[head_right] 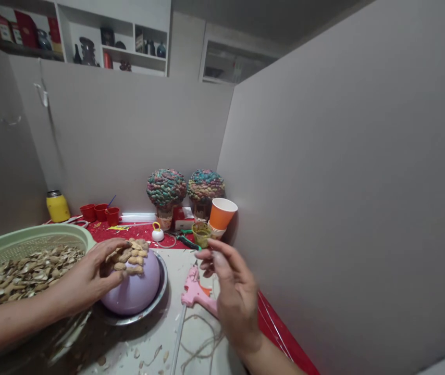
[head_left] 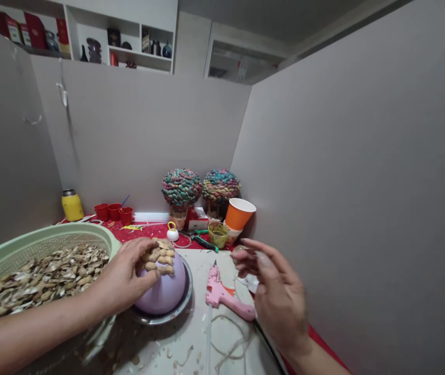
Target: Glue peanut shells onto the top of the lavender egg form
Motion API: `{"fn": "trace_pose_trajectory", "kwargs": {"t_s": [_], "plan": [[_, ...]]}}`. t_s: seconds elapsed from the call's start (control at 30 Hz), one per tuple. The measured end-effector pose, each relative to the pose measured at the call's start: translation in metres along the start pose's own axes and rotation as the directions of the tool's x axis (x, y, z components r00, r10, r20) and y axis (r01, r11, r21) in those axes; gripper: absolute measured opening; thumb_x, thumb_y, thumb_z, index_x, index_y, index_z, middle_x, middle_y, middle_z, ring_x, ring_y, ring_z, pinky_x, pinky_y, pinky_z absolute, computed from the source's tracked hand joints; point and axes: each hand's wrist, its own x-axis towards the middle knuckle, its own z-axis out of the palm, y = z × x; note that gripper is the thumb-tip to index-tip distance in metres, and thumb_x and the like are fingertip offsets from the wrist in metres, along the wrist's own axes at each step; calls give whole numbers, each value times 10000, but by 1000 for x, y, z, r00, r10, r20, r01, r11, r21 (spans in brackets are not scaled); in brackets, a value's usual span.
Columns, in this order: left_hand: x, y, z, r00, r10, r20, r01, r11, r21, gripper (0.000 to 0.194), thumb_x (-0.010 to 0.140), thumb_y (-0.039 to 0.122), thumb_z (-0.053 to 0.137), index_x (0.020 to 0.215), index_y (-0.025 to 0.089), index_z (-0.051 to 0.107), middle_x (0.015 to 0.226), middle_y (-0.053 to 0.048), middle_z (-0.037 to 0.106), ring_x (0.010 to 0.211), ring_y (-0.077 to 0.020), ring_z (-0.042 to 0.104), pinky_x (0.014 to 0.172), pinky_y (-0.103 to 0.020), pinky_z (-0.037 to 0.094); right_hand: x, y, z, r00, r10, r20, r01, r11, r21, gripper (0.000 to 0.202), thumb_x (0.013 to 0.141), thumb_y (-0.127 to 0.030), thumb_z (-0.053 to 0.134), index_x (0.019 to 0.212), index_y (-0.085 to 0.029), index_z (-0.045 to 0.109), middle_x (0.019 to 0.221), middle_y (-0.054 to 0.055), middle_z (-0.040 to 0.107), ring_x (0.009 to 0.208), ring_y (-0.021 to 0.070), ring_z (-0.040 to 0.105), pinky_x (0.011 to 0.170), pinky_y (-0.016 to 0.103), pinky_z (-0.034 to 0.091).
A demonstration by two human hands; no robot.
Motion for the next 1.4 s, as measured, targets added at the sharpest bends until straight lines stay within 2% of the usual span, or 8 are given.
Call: {"fn": "trace_pose_trajectory", "kwargs": {"t_s": [0.13,0.23,0.4,0.57,0.67,0.73,1.0,1.4], "plan": [[2,-1,1,1000,-6,-10,6,1000,-31,471,713,227,600,1176,140,620,1186,-141,689,1090,-322,631,955,-491,494,13,-26,-17,966,21,-259,27,983,182,231,840,-380,663,959,-188,714,740,37,720,649,150,641,552,224,502],[3,-1,-1,1000,7,-24,-8,999,-43,494,734,268,591,1208,129,606,1214,-153,684,1102,-321,635,945,-470,510,9,-40,-26,948,70,-311,10,968,250,244,793,-378,693,936,-182,716,723,37,719,662,157,647,558,222,502],[-8,12,-13,988,33,-151,-34,999,-4,518,820,366,567,1276,121,555,1335,-190,598,1239,-353,539,1033,-548,425,-21,-45,-20,975,223,16,-217,926,308,303,875,-438,624,1052,-199,679,840,72,739,686,160,640,598,236,512],[-43,36,-9,891,328,-313,-334,942,36,316,856,256,599,1170,218,590,1192,-101,692,1121,-250,635,981,-421,499,-50,-47,-1,888,334,316,-433,840,328,375,935,-495,526,1122,-187,630,866,92,738,701,172,638,596,248,488],[-64,46,8,818,497,-290,-523,852,-14,338,810,181,678,1131,227,581,1003,-49,751,936,-184,707,857,-274,553,-62,-51,9,853,364,373,-487,811,323,410,944,-513,508,1148,-173,615,869,100,737,711,180,632,594,261,482],[-72,50,19,809,503,-304,-549,832,-84,346,786,157,710,1104,220,588,930,-27,762,833,-154,725,786,-211,561,-69,-54,12,841,362,401,-499,805,320,424,945,-516,509,1165,-168,610,872,100,736,723,185,634,597,267,481],[-80,52,39,828,461,-320,-554,761,-338,240,785,51,691,938,230,645,760,28,737,670,-112,708,651,-144,548,-93,-54,18,813,397,425,-545,775,319,492,925,-563,523,1167,-145,616,776,77,720,674,173,623,591,271,483],[-88,37,48,853,441,-279,-521,694,-496,241,775,39,690,903,238,644,703,27,710,592,-123,673,600,-198,536,-116,-41,22,754,464,465,-654,603,458,538,906,-587,540,1185,-131,599,771,83,721,662,171,627,569,259,481]]}}
